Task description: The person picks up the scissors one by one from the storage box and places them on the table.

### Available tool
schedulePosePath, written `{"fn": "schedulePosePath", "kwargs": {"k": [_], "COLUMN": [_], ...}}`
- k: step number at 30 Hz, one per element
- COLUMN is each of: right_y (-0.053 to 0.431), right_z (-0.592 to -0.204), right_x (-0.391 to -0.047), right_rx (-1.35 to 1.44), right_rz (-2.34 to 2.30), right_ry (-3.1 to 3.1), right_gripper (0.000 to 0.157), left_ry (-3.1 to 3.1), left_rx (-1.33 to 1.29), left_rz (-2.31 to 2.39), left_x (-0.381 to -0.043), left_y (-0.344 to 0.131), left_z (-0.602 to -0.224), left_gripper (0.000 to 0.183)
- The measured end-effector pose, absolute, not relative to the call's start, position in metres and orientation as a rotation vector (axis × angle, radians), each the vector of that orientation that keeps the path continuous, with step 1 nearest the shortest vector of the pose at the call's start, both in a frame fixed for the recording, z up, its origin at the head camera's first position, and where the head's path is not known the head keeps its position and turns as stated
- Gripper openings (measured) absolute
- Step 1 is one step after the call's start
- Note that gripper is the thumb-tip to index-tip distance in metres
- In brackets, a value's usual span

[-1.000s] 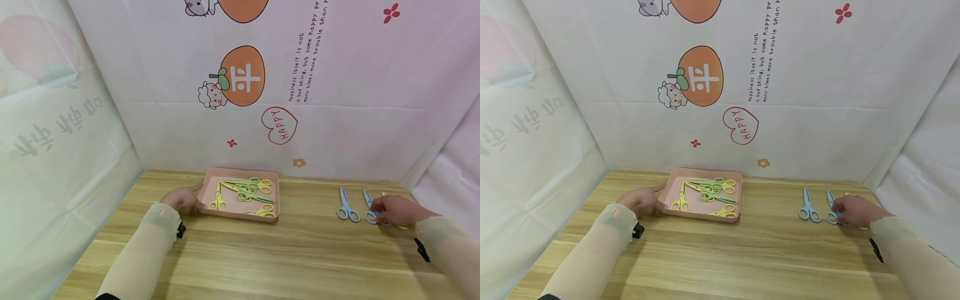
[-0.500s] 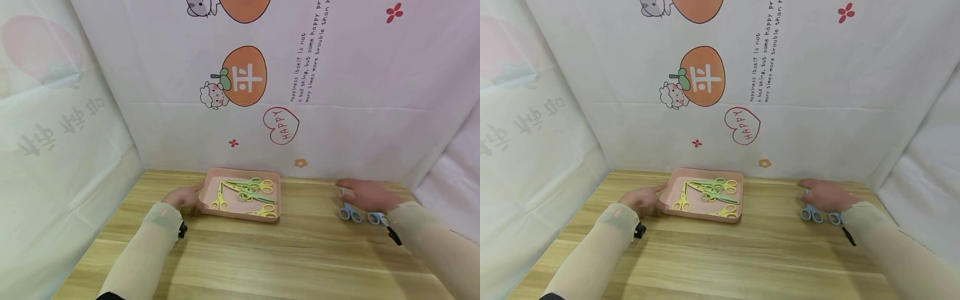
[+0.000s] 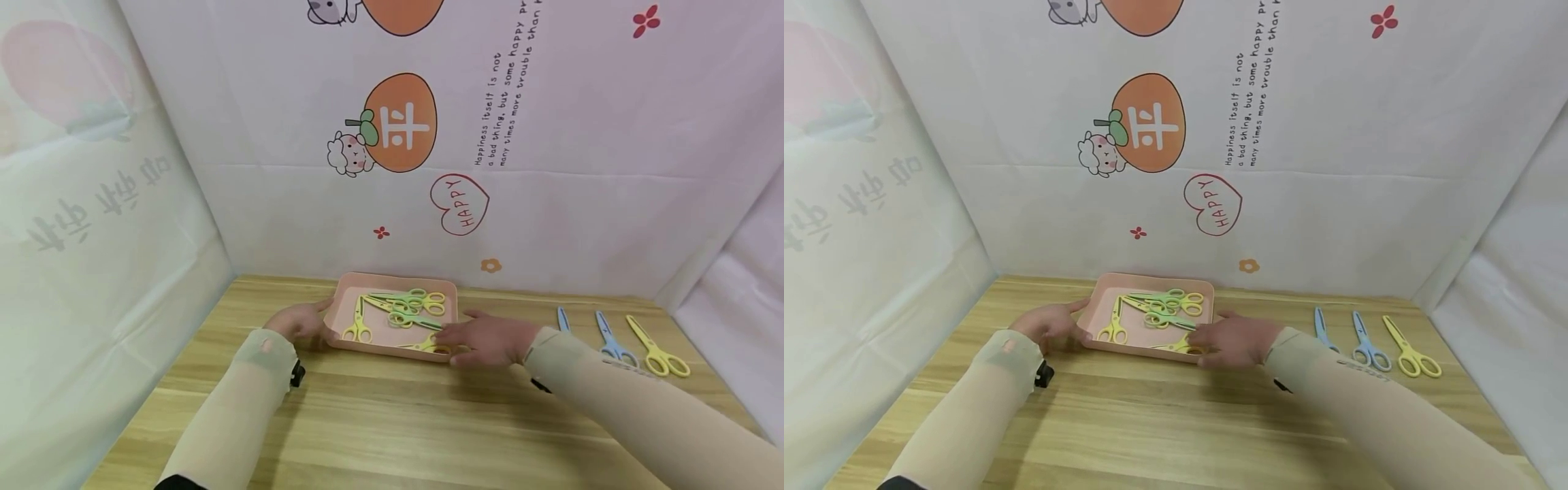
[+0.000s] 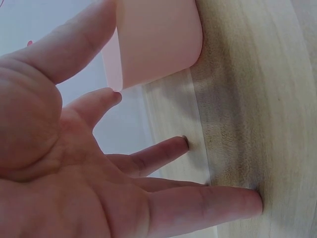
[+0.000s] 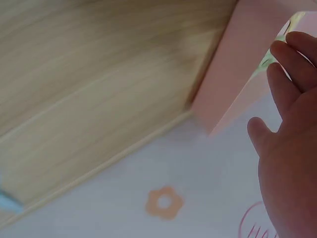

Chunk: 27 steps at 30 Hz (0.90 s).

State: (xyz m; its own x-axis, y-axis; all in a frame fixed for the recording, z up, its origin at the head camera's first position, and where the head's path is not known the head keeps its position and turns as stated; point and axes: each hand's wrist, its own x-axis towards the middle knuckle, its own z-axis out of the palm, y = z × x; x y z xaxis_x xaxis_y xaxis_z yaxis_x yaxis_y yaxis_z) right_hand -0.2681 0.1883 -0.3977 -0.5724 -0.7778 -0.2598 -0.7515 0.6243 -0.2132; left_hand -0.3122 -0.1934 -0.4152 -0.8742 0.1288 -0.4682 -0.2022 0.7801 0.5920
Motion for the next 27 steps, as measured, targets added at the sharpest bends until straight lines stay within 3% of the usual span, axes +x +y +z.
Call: {"fn": "schedulePosePath", "kwargs": {"k": [7, 11, 16, 23, 27], "right_y": [0.155, 0.148, 0.144, 0.138, 0.131], "right_z": [-0.402, -0.401, -0.401, -0.386, -0.389], "right_x": [-0.279, -0.281, -0.293, -0.325, -0.337], "right_rx": [-1.176, -1.127, -0.955, -0.101, 0.043], "right_rz": [-0.121, -0.151, -0.358, -0.705, -0.726], "right_ry": [2.474, 2.465, 2.631, 2.819, 2.671], "right_gripper": [0.019, 0.018, 0.029, 0.024, 0.025], "left_ry": [2.457, 2.468, 2.471, 2.453, 2.433], "left_rx": [-0.067, -0.058, -0.056, -0.057, -0.05], "left_rz": [0.925, 0.898, 0.89, 0.928, 0.953], "left_x": [-0.313, -0.314, -0.312, -0.311, -0.312], "left_y": [-0.192, -0.192, -0.194, -0.194, -0.194], "left_z": [-0.414, -0.413, -0.413, -0.414, -0.414], "left_gripper": [0.105, 0.104, 0.103, 0.103, 0.104]}}
